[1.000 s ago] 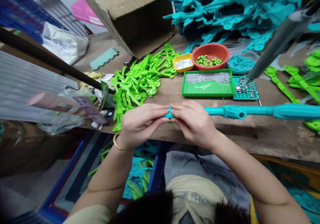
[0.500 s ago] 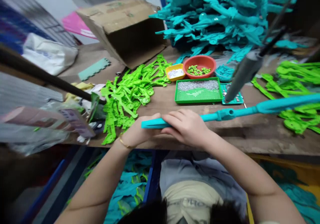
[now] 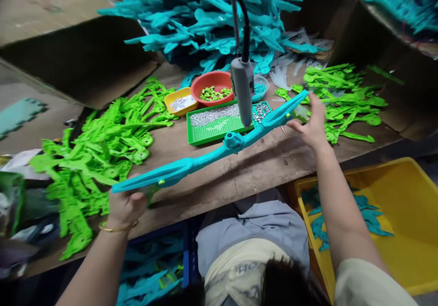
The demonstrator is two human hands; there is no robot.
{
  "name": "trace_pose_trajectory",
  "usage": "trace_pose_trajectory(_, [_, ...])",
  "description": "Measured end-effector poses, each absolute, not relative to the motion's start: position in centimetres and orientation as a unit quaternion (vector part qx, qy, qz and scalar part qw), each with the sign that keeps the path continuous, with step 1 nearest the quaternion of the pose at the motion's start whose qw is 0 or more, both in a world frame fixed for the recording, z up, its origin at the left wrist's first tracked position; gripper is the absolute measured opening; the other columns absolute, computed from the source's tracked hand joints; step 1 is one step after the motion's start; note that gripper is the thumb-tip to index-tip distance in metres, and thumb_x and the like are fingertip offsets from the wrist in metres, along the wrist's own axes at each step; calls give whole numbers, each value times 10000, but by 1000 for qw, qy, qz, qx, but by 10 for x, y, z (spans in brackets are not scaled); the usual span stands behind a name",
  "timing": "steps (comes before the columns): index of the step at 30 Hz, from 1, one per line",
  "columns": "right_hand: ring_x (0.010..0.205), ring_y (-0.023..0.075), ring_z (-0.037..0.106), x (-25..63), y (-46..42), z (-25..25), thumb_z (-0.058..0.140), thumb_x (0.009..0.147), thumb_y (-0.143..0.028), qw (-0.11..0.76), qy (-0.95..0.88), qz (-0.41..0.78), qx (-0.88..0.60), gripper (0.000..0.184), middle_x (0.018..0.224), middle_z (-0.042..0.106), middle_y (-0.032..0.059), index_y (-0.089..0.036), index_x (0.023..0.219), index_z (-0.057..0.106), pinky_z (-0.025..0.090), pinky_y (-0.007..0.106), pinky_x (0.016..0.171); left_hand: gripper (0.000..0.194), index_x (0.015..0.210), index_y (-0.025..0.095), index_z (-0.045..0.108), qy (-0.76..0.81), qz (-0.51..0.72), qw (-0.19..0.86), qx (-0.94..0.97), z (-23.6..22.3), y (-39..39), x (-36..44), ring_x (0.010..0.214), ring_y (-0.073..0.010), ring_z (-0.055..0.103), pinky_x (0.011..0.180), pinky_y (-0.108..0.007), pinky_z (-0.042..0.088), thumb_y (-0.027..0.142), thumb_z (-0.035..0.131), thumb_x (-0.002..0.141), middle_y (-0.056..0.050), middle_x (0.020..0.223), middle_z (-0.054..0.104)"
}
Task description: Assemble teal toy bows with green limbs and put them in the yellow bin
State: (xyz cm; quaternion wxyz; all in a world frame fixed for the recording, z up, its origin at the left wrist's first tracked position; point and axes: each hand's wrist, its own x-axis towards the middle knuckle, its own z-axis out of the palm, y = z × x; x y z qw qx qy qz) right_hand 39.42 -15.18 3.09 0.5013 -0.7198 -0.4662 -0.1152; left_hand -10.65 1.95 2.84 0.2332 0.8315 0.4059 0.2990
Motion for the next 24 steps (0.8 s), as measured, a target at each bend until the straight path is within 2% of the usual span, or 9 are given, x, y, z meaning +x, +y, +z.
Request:
trace_pose_trajectory(3, [1019, 263, 577, 417, -149, 11, 796, 592, -596, 481, -480, -9, -733, 633, 1041, 613, 63, -191, 1038, 599, 469, 493, 962, 422, 1111, 226, 634, 308, 552, -103, 768, 53, 2, -75, 851, -252, 634, 766, -413, 528, 552, 548, 858, -58, 924, 659])
trace_pose_trajectory(5, [975, 249, 584, 410, -150, 11, 807, 578, -599, 496, -484, -23, -721, 593, 991, 611, 50, -197, 965, 607, 488, 472, 929, 470, 1279, 242, 552, 128, 679, -237, 683, 77, -24, -34, 920, -253, 624, 797, -438, 539, 498, 482, 891, -85, 1058, 633])
trace_pose_trajectory(6, [969, 253, 586, 403, -152, 15, 814, 574, -599, 500, -494, -45, -710, 584, 982, 611, 55, -199, 947, 608, 492, 471, 919, 462, 1327, 249, 515, 74, 655, -227, 717, 87, -39, -9, 909, -234, 630, 819, -434, 547, 426, 486, 902, -79, 1060, 635])
trace_pose_trajectory(8, [979, 265, 592, 386, -156, 26, 816, 588, -590, 508, -528, -97, -674, 566, 976, 610, 72, -201, 946, 614, 494, 472, 915, 438, 1286, 200, 536, 72, 532, -89, 839, 103, -68, 46, 975, -247, 641, 902, -442, 547, 311, 586, 866, -91, 1010, 647])
trace_pose_trajectory(11, [1007, 264, 602, 364, -167, 45, 794, 653, -559, 517, -573, -142, -620, 514, 993, 620, 81, -210, 993, 630, 498, 459, 920, 538, 1258, 104, 540, 128, 470, -20, 873, 107, -91, 117, 1171, -325, 590, 1004, -476, 495, 455, 648, 866, -193, 1167, 644])
trace_pose_trajectory(13, [1013, 264, 611, 356, -177, 52, 787, 676, -538, 508, -576, -143, -624, 486, 1005, 639, 83, -215, 1010, 645, 508, 450, 914, 536, 1232, 100, 557, 131, 423, 14, 897, 101, -91, 144, 1085, -295, 641, 951, -435, 522, 529, 564, 911, -176, 1129, 681])
trace_pose_trajectory(16, [1032, 256, 646, 352, -196, 50, 724, 771, -485, 477, -586, -57, -652, 399, 1060, 689, 84, -227, 1071, 671, 530, 431, 923, 506, 1239, 116, 561, 100, 389, 65, 913, 100, -81, 150, 956, -219, 688, 837, -324, 557, 527, 491, 952, -130, 1064, 716])
trace_pose_trajectory(20, [1214, 218, 623, 343, -218, 38, 528, 932, -438, 522, -573, 131, -618, 434, 1358, 629, 33, -339, 1353, 548, 527, 397, 1008, 467, 1315, 135, 542, 102, 388, 74, 913, 124, -76, 131, 962, -193, 692, 850, -283, 545, 457, 455, 989, -121, 1081, 715])
trace_pose_trajectory(24, [1130, 191, 678, 325, -232, 46, 441, 969, -455, 553, -548, 229, -584, 424, 1423, 583, -9, -401, 1384, 511, 595, 325, 886, 447, 1281, 140, 594, 125, 329, 69, 933, 151, -75, 119, 903, -188, 705, 801, -269, 542, 448, 441, 994, -107, 1036, 737])
